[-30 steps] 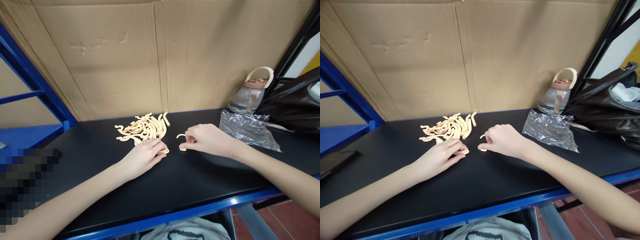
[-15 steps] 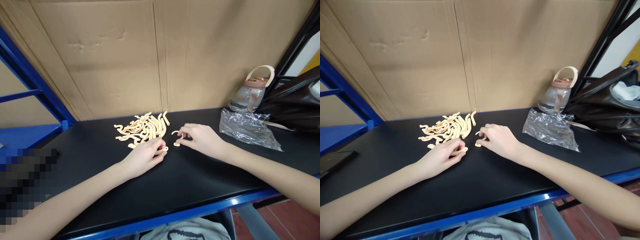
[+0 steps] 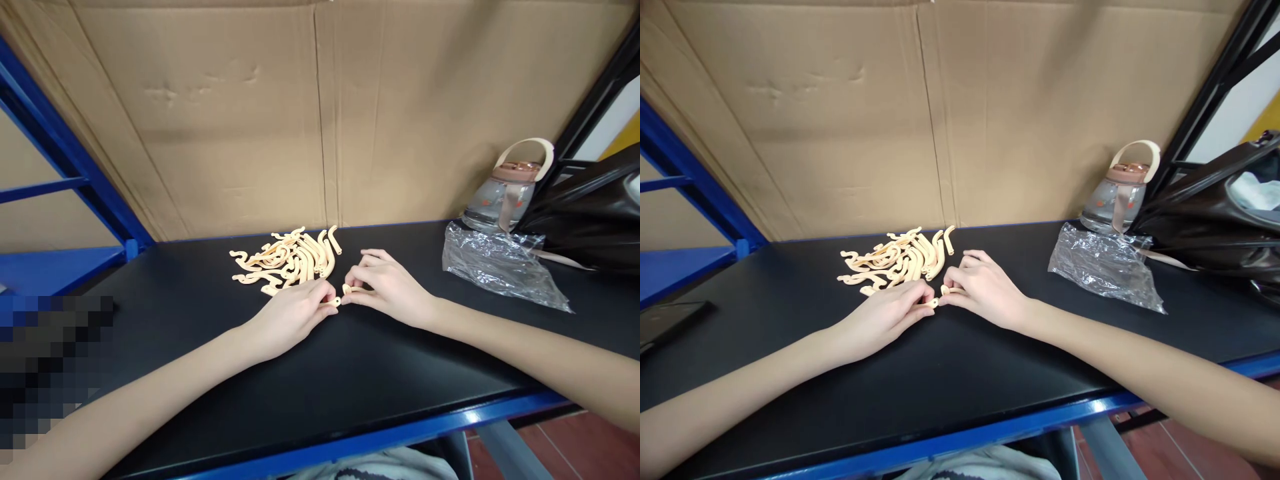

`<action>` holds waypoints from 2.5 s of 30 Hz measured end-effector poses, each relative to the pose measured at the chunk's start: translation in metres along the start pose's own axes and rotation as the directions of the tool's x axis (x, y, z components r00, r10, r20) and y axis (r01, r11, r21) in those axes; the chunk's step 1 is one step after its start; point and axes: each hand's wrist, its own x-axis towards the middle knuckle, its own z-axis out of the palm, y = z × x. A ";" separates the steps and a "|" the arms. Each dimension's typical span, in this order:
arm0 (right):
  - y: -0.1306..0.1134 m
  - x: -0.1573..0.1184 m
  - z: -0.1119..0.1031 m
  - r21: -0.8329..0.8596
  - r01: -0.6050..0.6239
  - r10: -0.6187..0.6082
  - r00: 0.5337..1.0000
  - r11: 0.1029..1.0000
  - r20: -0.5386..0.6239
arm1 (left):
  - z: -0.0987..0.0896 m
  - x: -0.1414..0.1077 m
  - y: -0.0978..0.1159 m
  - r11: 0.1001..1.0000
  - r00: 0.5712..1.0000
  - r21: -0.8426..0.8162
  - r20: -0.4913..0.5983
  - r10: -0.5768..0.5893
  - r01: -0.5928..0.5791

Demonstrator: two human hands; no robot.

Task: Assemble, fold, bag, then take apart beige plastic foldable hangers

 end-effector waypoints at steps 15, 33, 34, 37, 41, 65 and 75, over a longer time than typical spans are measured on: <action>0.001 -0.005 0.004 -0.012 0.112 -0.112 0.993 0.994 -0.040 | 0.000 -0.001 0.000 0.993 0.999 -0.106 0.002 -0.044 0.044; -0.002 -0.004 0.006 0.189 -0.007 -0.019 0.990 0.982 0.138 | 0.002 -0.001 -0.004 0.994 0.999 -0.107 -0.006 -0.037 0.036; -0.002 -0.004 0.007 0.253 -0.062 0.022 0.987 0.965 0.158 | 0.002 -0.001 -0.005 0.991 0.999 -0.124 0.001 -0.049 0.049; -0.001 -0.005 0.008 0.387 -0.125 0.049 0.978 0.913 0.201 | 0.003 -0.001 -0.007 0.983 0.998 -0.170 0.025 -0.064 0.068; 0.000 -0.003 0.008 0.481 -0.146 0.058 0.979 0.864 0.193 | 0.002 -0.001 -0.008 0.976 0.997 -0.208 0.039 -0.063 0.070; 0.007 0.004 0.009 0.850 -0.313 0.098 0.949 0.423 0.300 | 0.001 -0.001 -0.007 0.965 0.997 -0.255 0.067 -0.047 0.062; 0.009 0.003 0.014 0.769 -0.220 0.124 0.976 0.600 0.181 | 0.000 -0.002 -0.007 0.957 0.996 -0.286 0.091 -0.017 0.043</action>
